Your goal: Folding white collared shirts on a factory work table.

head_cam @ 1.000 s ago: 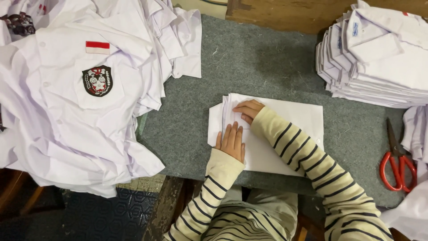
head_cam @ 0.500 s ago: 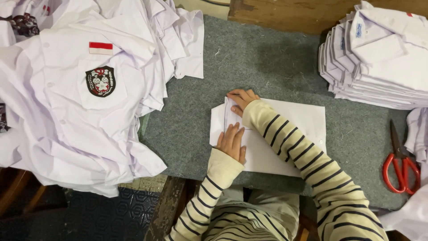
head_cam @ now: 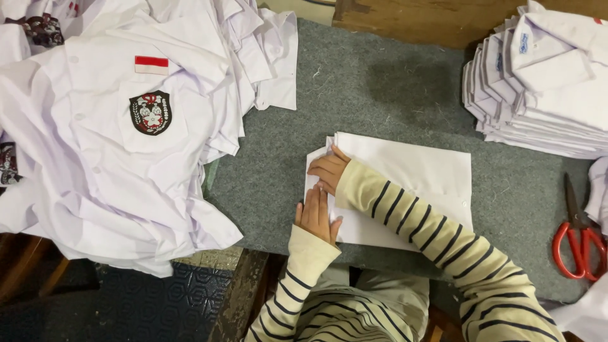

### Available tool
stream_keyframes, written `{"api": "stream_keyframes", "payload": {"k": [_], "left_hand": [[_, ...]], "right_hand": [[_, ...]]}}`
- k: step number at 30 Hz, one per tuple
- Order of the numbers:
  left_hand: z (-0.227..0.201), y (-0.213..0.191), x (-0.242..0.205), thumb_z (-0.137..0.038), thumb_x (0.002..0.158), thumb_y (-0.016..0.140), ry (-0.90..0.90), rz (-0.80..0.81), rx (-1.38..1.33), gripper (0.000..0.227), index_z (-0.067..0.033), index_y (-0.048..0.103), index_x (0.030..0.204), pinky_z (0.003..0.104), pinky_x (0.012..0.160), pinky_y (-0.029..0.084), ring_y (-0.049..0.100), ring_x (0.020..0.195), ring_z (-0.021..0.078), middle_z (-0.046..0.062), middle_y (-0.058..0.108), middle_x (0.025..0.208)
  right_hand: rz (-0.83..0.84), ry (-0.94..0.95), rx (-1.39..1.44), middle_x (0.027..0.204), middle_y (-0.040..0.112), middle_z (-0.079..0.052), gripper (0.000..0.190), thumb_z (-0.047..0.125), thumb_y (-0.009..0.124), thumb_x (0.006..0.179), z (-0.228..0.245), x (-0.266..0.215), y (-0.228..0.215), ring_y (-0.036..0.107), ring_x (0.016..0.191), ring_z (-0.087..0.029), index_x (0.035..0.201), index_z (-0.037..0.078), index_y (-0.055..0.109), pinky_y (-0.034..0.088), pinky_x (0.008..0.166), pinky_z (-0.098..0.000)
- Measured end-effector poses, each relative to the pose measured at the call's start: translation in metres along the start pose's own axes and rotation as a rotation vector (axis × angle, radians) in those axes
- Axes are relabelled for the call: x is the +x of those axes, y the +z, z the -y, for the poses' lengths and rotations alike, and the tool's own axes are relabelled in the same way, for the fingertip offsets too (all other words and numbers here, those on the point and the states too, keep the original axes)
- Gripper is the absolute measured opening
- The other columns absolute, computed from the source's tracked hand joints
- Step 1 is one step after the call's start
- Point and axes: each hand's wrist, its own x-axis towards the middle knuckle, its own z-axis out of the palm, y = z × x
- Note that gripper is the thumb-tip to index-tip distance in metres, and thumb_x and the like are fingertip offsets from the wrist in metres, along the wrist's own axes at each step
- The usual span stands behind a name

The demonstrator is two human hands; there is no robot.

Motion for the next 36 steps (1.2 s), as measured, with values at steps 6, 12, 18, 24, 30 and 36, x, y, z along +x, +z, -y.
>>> {"api": "stream_keyframes", "payload": {"k": [6, 12, 18, 24, 30, 36], "left_hand": [[-0.006, -0.003, -0.005, -0.053, 0.107, 0.029, -0.013, -0.037, 0.068, 0.071, 0.0012, 0.039, 0.152, 0.055, 0.116, 0.025, 0.043, 0.142, 0.0384, 0.025, 0.041, 0.155], [-0.013, -0.010, -0.010, -0.053, 0.106, 0.030, -0.042, -0.048, 0.110, 0.070, -0.0004, 0.040, 0.152, 0.055, 0.115, 0.029, 0.044, 0.141, 0.0383, 0.023, 0.041, 0.155], [-0.006, -0.045, 0.005, -0.052, 0.105, 0.035, -0.018, 0.048, -0.084, 0.068, -0.0008, 0.044, 0.148, 0.067, 0.105, 0.036, 0.054, 0.130, 0.0441, 0.025, 0.052, 0.141], [-0.038, -0.079, 0.050, -0.040, 0.106, 0.042, 0.058, 0.012, -0.185, 0.057, -0.0002, 0.048, 0.147, 0.071, 0.107, 0.031, 0.047, 0.136, 0.0475, 0.028, 0.049, 0.146], [-0.052, 0.002, 0.088, -0.044, 0.107, 0.041, 0.178, 0.072, -0.070, 0.059, -0.0047, 0.043, 0.151, 0.061, 0.119, 0.019, 0.036, 0.149, 0.0359, 0.020, 0.039, 0.159], [-0.035, 0.063, 0.105, -0.055, 0.103, 0.042, 0.143, 0.083, 0.196, 0.071, -0.0022, 0.043, 0.150, 0.064, 0.121, 0.003, 0.036, 0.150, 0.0307, 0.020, 0.039, 0.160]], "right_hand": [[0.059, 0.107, -0.100, 0.136, 0.057, 0.004, 0.039, 0.049, 0.049, 0.102, -0.009, 0.006, 0.009, 0.049, 0.135, -0.017, 0.128, 0.022, 0.061, 0.015, 0.126, -0.0484], [0.188, 0.239, -0.087, 0.146, 0.048, 0.001, 0.050, 0.051, 0.050, 0.102, 0.000, 0.015, 0.002, 0.044, 0.140, -0.021, 0.141, 0.021, 0.053, 0.017, 0.126, -0.0496], [-0.145, 0.439, 0.480, 0.165, 0.031, -0.014, 0.061, 0.034, 0.044, 0.106, -0.004, 0.011, -0.060, 0.031, 0.152, -0.035, 0.162, 0.015, 0.028, 0.020, 0.125, -0.0533], [-0.341, 0.870, 0.262, 0.160, 0.036, -0.025, 0.062, 0.017, 0.052, 0.106, 0.055, -0.067, -0.197, 0.030, 0.148, -0.045, 0.162, 0.007, 0.025, 0.018, 0.118, -0.0648], [-0.246, 1.195, 0.108, 0.163, 0.034, -0.014, 0.060, 0.031, 0.053, 0.108, 0.002, -0.192, -0.154, 0.029, 0.151, -0.036, 0.161, 0.014, 0.030, 0.017, 0.118, -0.0675], [0.011, 1.279, 0.041, 0.169, 0.024, 0.005, 0.071, 0.069, 0.031, 0.103, -0.030, -0.239, -0.094, 0.019, 0.156, -0.018, 0.160, 0.027, 0.031, -0.001, 0.121, -0.0679]]}}
